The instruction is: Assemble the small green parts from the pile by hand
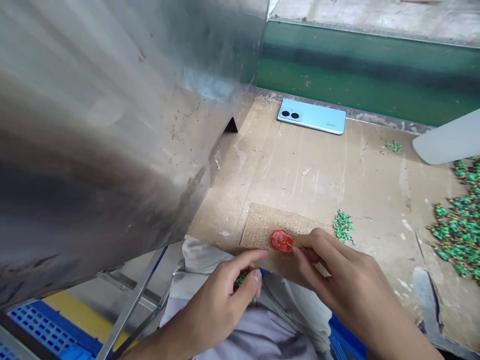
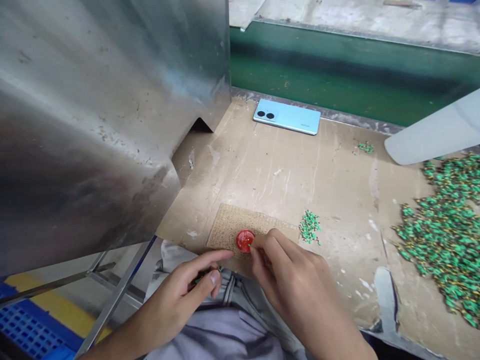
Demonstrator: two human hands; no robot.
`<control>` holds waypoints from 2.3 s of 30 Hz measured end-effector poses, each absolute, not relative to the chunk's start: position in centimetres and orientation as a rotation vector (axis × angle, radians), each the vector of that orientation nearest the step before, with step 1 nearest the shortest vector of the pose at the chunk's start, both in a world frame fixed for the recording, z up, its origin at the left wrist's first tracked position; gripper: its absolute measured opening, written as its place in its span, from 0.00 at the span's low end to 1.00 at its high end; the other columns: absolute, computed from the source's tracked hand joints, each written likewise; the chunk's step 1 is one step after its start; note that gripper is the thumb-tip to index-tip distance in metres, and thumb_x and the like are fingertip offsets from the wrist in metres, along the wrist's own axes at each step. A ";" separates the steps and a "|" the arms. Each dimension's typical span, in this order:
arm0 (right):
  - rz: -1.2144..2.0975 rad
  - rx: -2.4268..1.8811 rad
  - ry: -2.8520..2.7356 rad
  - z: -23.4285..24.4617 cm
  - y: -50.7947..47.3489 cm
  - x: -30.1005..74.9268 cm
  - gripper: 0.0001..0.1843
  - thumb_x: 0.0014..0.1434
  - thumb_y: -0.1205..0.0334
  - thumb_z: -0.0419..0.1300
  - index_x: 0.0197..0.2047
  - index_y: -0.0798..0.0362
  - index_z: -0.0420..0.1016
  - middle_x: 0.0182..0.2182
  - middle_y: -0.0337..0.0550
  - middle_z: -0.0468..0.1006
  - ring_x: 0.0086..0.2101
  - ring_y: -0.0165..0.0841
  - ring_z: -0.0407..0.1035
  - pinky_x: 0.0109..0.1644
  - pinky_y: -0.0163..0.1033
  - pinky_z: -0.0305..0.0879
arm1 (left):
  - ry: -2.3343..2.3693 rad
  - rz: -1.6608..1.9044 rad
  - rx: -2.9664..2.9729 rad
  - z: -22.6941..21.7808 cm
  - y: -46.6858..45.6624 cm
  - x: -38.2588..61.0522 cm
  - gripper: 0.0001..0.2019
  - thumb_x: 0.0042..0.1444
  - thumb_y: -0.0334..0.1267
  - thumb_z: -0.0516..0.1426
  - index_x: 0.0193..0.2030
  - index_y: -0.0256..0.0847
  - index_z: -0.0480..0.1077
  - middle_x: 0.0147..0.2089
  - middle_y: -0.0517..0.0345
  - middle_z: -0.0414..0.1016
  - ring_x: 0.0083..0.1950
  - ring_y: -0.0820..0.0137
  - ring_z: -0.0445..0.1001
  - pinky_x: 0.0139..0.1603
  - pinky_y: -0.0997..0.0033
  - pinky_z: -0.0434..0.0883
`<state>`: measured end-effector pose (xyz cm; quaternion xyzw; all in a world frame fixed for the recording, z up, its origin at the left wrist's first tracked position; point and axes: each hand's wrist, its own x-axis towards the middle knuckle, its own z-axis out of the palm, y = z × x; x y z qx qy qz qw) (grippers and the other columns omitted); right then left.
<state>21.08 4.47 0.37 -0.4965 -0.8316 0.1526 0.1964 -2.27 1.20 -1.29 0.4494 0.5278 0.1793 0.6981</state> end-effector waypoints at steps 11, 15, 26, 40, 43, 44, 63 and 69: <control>0.567 -1.393 -2.266 0.7 4.4 21.4 0.06 0.76 0.62 0.54 0.47 0.48 0.71 0.33 0.37 0.76 0.26 0.29 0.73 0.29 0.35 0.66 | 1.088 0.462 0.872 -1.2 1.4 -2.5 0.17 0.73 0.44 0.56 0.63 0.43 0.76 0.40 0.56 0.78 0.41 0.68 0.72 0.45 0.68 0.68; 0.859 -1.412 -2.045 1.3 4.2 21.1 0.06 0.76 0.62 0.54 0.44 0.47 0.71 0.33 0.36 0.75 0.28 0.27 0.71 0.31 0.31 0.68 | 0.897 0.581 0.566 -1.5 1.7 -2.3 0.15 0.69 0.48 0.62 0.52 0.40 0.80 0.36 0.55 0.80 0.29 0.75 0.63 0.29 0.74 0.56; 1.286 -1.465 -1.414 1.8 3.8 20.5 0.15 0.73 0.51 0.59 0.35 0.49 0.75 0.25 0.34 0.68 0.22 0.26 0.60 0.21 0.28 0.59 | 0.793 0.657 0.380 -1.2 1.9 -1.9 0.13 0.63 0.46 0.69 0.47 0.40 0.78 0.33 0.56 0.81 0.27 0.78 0.64 0.30 0.76 0.55; 0.606 -1.602 -1.538 -0.3 0.8 22.7 0.02 0.71 0.61 0.63 0.43 0.46 0.77 0.32 0.39 0.77 0.26 0.29 0.69 0.25 0.32 0.66 | 0.748 0.741 0.274 -1.5 2.2 -1.7 0.12 0.59 0.40 0.73 0.47 0.40 0.82 0.31 0.60 0.77 0.27 0.80 0.66 0.28 0.81 0.57; 0.528 -1.654 -1.534 -0.3 0.6 23.5 0.02 0.71 0.62 0.62 0.43 0.47 0.76 0.32 0.39 0.77 0.26 0.29 0.68 0.25 0.33 0.65 | 0.682 0.745 0.227 -1.6 2.3 -1.4 0.09 0.63 0.40 0.70 0.46 0.39 0.81 0.32 0.56 0.82 0.27 0.80 0.70 0.26 0.83 0.59; 0.519 -1.673 -1.559 -0.4 0.6 23.7 0.02 0.71 0.62 0.62 0.43 0.47 0.76 0.32 0.38 0.77 0.26 0.29 0.68 0.25 0.32 0.65 | 0.667 0.743 0.215 -1.6 2.3 -1.3 0.08 0.64 0.39 0.70 0.44 0.39 0.80 0.33 0.55 0.83 0.27 0.79 0.72 0.25 0.83 0.61; 0.848 -1.428 -1.630 -1.1 -1.8 22.1 0.04 0.73 0.66 0.58 0.44 0.48 0.72 0.32 0.37 0.73 0.27 0.28 0.67 0.29 0.31 0.65 | 0.757 0.782 0.426 -1.9 1.7 0.4 0.06 0.60 0.38 0.73 0.38 0.39 0.84 0.37 0.56 0.87 0.30 0.79 0.79 0.30 0.85 0.73; 1.027 -1.292 -1.608 -0.4 -1.5 19.7 0.05 0.74 0.65 0.58 0.44 0.47 0.71 0.30 0.34 0.73 0.29 0.26 0.68 0.31 0.28 0.67 | 0.879 0.832 0.607 -1.6 1.2 0.3 0.05 0.57 0.35 0.74 0.39 0.44 0.87 0.35 0.63 0.84 0.29 0.81 0.76 0.30 0.86 0.73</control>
